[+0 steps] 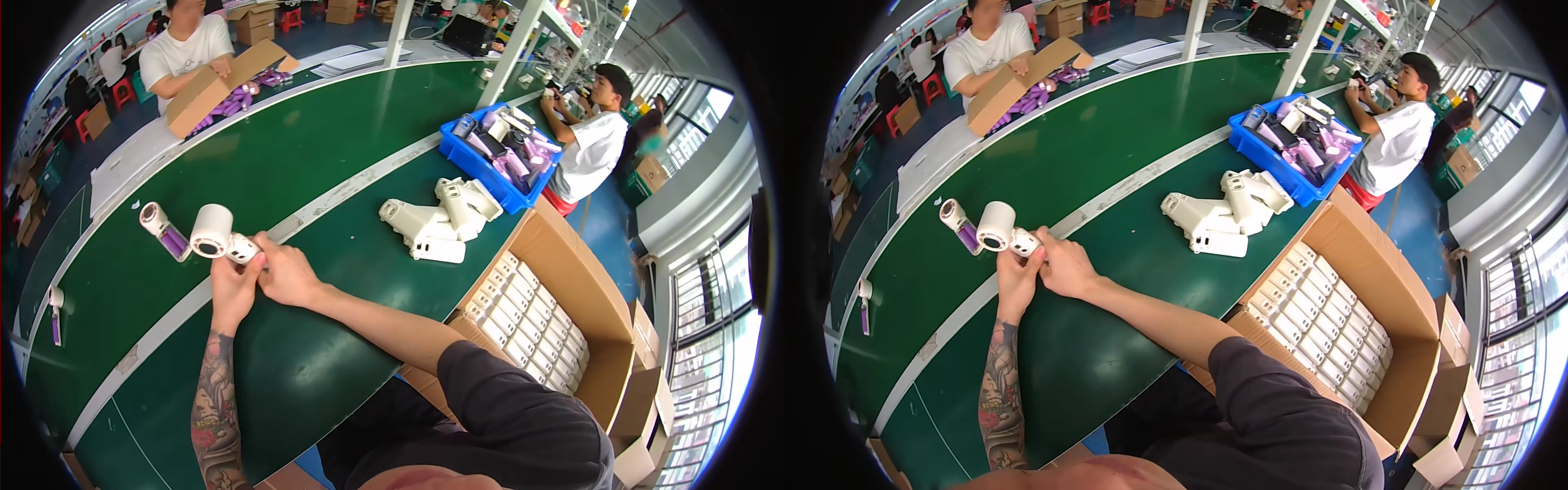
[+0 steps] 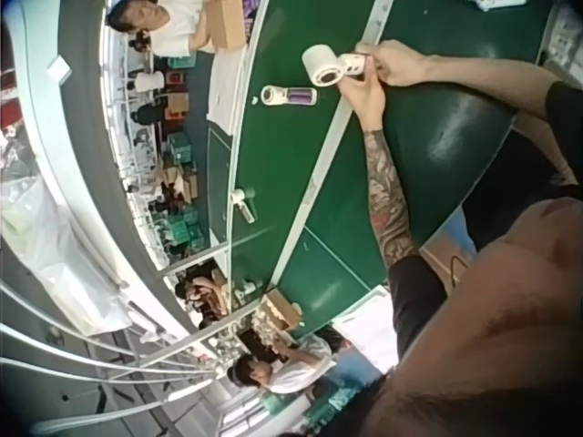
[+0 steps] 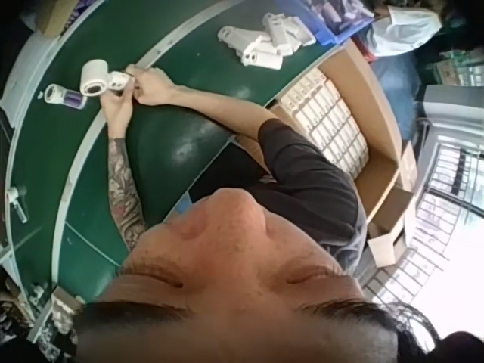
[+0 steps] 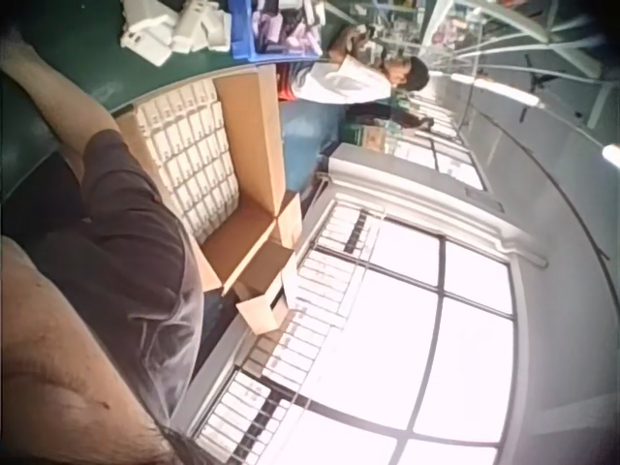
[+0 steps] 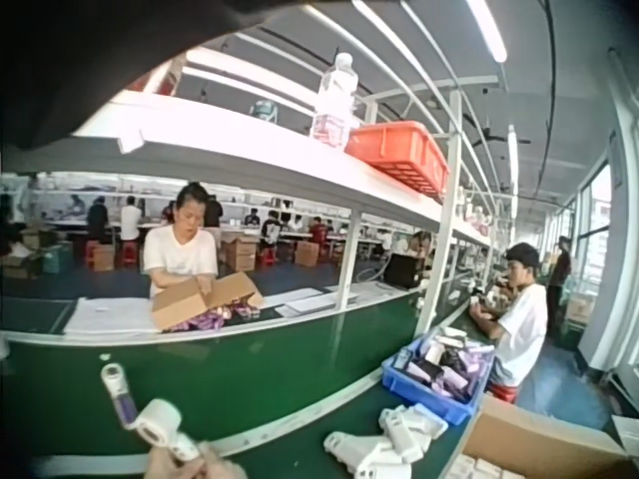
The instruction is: The person assembles handheld mini fans by attaching plastic back covers onto fan bodies by hand, fastens a waist pack, and takes more covers from a box before covering the box with a foam sheet.
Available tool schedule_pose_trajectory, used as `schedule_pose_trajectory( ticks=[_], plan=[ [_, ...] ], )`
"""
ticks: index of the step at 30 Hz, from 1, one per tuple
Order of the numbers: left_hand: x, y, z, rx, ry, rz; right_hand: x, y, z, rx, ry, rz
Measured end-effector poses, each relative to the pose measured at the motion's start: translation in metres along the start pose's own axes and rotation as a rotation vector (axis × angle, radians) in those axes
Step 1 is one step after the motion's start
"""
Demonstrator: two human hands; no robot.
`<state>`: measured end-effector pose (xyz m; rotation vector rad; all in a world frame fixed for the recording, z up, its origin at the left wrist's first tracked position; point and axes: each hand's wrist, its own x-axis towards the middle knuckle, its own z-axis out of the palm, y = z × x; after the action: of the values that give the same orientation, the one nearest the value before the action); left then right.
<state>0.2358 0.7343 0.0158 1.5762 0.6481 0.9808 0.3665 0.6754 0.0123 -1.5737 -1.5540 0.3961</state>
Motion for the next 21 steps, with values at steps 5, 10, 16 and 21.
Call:
schedule_pose_trajectory(
  ticks=[5, 10, 16, 21],
  plan=[
    [0.006, -0.008, 0.004, 0.199, 0.073, 0.202, 0.004, 0.006, -0.012, 0.141, 0.108, 0.0],
    [0.023, -0.044, -0.039, 0.671, 0.602, 0.166, 0.018, 0.024, -0.04, 1.434, -0.42, 0.52],
    [0.067, -0.06, -0.048, 1.015, 0.848, -0.042, 0.028, 0.042, -0.044, 2.07, -0.914, 0.348],
    [0.089, -0.058, -0.054, 1.088, 0.751, -0.344, 0.023, 0.02, -0.053, 1.294, 0.1, 0.494]
  ],
)
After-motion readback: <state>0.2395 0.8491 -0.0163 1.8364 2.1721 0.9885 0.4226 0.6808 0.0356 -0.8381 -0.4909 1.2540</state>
